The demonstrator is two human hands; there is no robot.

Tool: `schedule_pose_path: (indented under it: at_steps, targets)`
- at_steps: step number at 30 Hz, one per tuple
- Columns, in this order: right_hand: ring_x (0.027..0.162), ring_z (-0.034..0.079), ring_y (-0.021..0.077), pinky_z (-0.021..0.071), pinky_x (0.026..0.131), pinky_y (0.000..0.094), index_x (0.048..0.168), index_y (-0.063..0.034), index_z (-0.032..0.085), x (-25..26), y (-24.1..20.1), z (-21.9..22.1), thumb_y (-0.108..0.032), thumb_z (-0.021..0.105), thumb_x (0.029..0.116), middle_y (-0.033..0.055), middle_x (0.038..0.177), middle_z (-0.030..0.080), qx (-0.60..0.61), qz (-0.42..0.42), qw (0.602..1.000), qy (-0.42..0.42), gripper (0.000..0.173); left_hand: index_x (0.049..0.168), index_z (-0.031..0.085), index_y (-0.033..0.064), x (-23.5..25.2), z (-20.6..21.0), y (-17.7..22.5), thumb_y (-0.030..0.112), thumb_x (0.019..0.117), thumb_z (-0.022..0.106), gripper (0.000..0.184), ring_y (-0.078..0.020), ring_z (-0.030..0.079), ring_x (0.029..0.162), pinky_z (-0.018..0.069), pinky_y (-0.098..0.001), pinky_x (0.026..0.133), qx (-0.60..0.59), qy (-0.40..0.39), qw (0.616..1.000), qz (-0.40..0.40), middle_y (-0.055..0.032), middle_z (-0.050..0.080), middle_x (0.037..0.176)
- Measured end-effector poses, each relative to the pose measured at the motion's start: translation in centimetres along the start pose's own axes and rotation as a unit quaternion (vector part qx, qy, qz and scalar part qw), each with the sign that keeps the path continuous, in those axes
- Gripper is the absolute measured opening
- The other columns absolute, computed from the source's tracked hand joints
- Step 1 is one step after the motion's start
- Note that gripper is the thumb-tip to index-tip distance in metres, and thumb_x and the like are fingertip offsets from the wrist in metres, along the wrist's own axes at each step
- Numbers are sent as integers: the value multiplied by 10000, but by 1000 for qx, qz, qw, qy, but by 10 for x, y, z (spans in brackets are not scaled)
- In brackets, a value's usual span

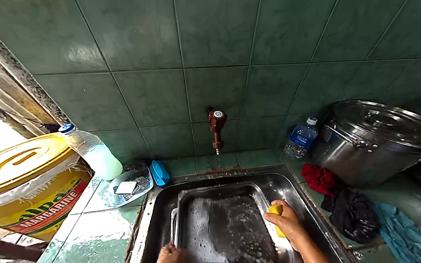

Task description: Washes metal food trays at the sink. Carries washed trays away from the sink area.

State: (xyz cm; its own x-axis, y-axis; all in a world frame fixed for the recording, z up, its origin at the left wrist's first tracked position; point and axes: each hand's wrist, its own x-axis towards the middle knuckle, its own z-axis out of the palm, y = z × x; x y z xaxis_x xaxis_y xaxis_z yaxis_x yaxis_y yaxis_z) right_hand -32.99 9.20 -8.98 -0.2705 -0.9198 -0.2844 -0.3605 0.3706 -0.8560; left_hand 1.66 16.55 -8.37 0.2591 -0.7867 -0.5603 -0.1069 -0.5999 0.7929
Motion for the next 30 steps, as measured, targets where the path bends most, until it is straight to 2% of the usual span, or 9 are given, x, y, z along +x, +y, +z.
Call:
schedule_pose_path:
  at_steps: [3,6,9,13,18,21,24,27,30]
  targets:
    - [961,654,306,560,835,494,1313,36,546,-13,-16,19,-139,851,717,220,1093,652,91,-5,994,-55,691,1281,537,-82,-30,-46,47,-97,835,626,455,-150,683,865,591,-380,795,-28,11,990,138,-123,692,998]
    - [1002,681,340,560,896,539,1378,-2,526,-15,-26,48,-227,865,731,218,1127,678,-5,-25,995,-97,764,1383,480,-96,-61,-85,79,-98,830,582,562,-59,678,1021,579,-285,913,48,52,943,324,-94,691,1165]
    - [1052,678,357,549,934,554,1403,-26,514,-26,-44,77,-284,870,769,221,1179,672,-77,-38,983,-161,771,1436,495,-103,-84,-113,91,-27,857,610,596,-365,639,1142,526,-496,984,256,157,838,455,-308,610,1283]
    - [1104,660,359,531,975,549,1431,-22,491,-48,-64,110,-294,869,789,229,1225,654,-104,-81,964,-232,793,1384,545,-120,-106,-123,85,-77,845,587,542,-450,654,1055,544,-515,924,330,264,750,509,-366,612,1220]
    - [1082,666,316,552,959,498,1410,5,507,-78,-84,145,-467,824,800,223,1242,639,-6,-143,968,-204,834,1326,537,-190,-89,-123,39,-39,894,584,460,-302,642,1135,532,-389,999,160,267,827,469,-328,625,1228]
    - [1279,575,358,482,1079,512,1367,47,586,-135,-101,188,-477,670,917,257,1382,576,39,-287,945,-155,696,1072,651,-91,-72,-82,14,23,960,604,167,-30,686,824,596,-244,787,-77,276,886,365,-59,717,893]
    - [1348,527,425,417,1068,643,1168,-42,764,-189,-91,221,-337,514,1014,207,1435,595,-39,-406,897,-172,416,960,630,-25,-64,-47,3,108,1034,527,184,-25,652,642,580,-244,670,-210,272,899,272,18,661,699]
    - [1293,574,410,423,996,694,1084,-237,820,-163,-68,219,-302,573,956,111,1331,685,-135,-443,884,-62,286,1001,606,-18,-63,-45,-8,96,1046,473,181,6,652,679,581,-215,695,-240,293,883,277,45,654,733]
    - [1393,440,515,356,1075,730,1182,-181,781,-95,-57,201,-251,677,901,260,1456,549,-168,-323,931,17,308,1078,594,-48,-73,-48,-15,93,1043,489,179,35,654,744,579,-197,751,-234,313,880,270,46,662,806]
